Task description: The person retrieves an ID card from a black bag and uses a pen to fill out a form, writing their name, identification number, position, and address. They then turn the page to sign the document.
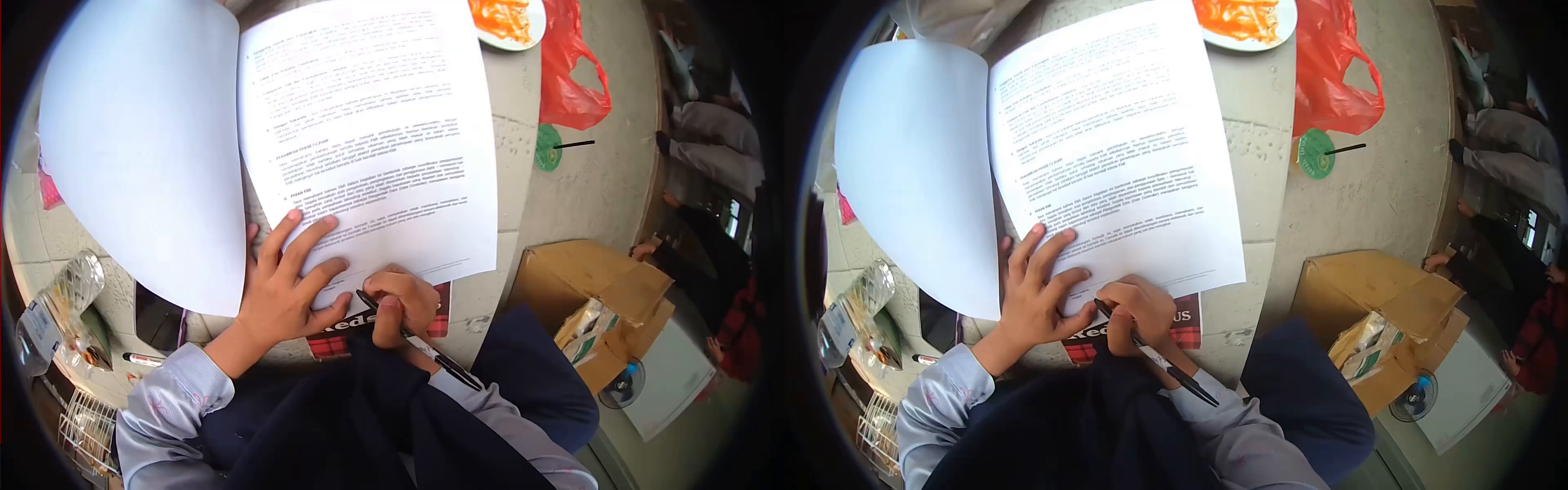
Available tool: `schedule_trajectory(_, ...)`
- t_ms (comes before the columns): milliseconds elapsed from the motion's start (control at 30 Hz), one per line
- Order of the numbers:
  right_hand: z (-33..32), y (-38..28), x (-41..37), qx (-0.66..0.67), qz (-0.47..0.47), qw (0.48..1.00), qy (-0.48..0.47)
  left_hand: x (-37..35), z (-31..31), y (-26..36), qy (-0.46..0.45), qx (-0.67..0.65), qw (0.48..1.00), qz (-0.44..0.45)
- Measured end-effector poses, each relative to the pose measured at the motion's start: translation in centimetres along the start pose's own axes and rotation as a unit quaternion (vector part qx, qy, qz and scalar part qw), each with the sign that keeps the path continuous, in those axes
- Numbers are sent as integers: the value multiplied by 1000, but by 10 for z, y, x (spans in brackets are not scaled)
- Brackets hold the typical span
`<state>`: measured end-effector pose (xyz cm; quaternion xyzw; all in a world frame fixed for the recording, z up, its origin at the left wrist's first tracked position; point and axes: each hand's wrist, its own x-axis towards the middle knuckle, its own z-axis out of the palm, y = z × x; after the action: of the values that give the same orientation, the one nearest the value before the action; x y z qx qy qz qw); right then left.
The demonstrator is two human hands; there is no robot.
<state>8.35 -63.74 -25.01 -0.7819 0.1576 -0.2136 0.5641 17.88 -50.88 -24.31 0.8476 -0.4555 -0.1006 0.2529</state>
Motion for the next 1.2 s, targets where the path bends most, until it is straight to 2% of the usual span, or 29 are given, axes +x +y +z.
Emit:
schedule_trajectory(67,-2,-2,-2,25,-9,1000,3,-8,4,2,15,-15,1000,-3)
schedule_trajectory(133,-4,0,-3,95,66,993,-31,-5,3,3,17,-19,1000,-5)
schedule_trajectory(167,-6,-5,0,99,55,993,-31,-6,2,3,25,-10,1000,-2)
schedule_trajectory(233,-19,-10,12,234,201,948,-77,-5,5,3,33,-13,999,4)
schedule_trajectory(300,-29,-13,57,305,163,933,98,-2,4,2,26,-12,1000,9)
schedule_trajectory(333,-41,-19,90,334,223,900,166,1,6,3,32,-11,999,11)
schedule_trajectory(367,-53,-9,117,413,268,853,173,-2,6,4,37,-11,999,12)
schedule_trajectory(433,-57,5,164,446,324,816,172,-1,4,5,38,-10,999,10)
schedule_trajectory(467,-54,10,181,449,319,818,168,-1,2,6,27,5,1000,8)
schedule_trajectory(533,-49,20,205,501,367,773,130,-1,0,6,17,20,1000,6)
schedule_trajectory(667,-41,22,232,497,355,778,149,-1,1,5,17,14,1000,4)
schedule_trajectory(767,-41,25,245,529,354,747,190,-1,0,5,15,17,1000,3)
schedule_trajectory(833,-42,22,251,525,350,753,185,-1,0,5,15,15,1000,2)
schedule_trajectory(967,-47,22,274,486,288,812,146,-2,1,4,0,13,1000,-5)
schedule_trajectory(1033,-53,25,289,474,335,806,117,-1,1,4,-5,11,1000,-9)
schedule_trajectory(1067,-54,18,293,411,395,809,143,-1,1,3,-1,9,1000,-7)
schedule_trajectory(1100,-56,10,290,352,411,832,122,-1,1,3,1,6,1000,-7)
schedule_trajectory(1133,-62,17,290,316,448,826,136,-1,1,3,7,11,1000,-2)
schedule_trajectory(1200,-75,15,261,261,427,847,177,-2,2,2,7,11,1000,-6)
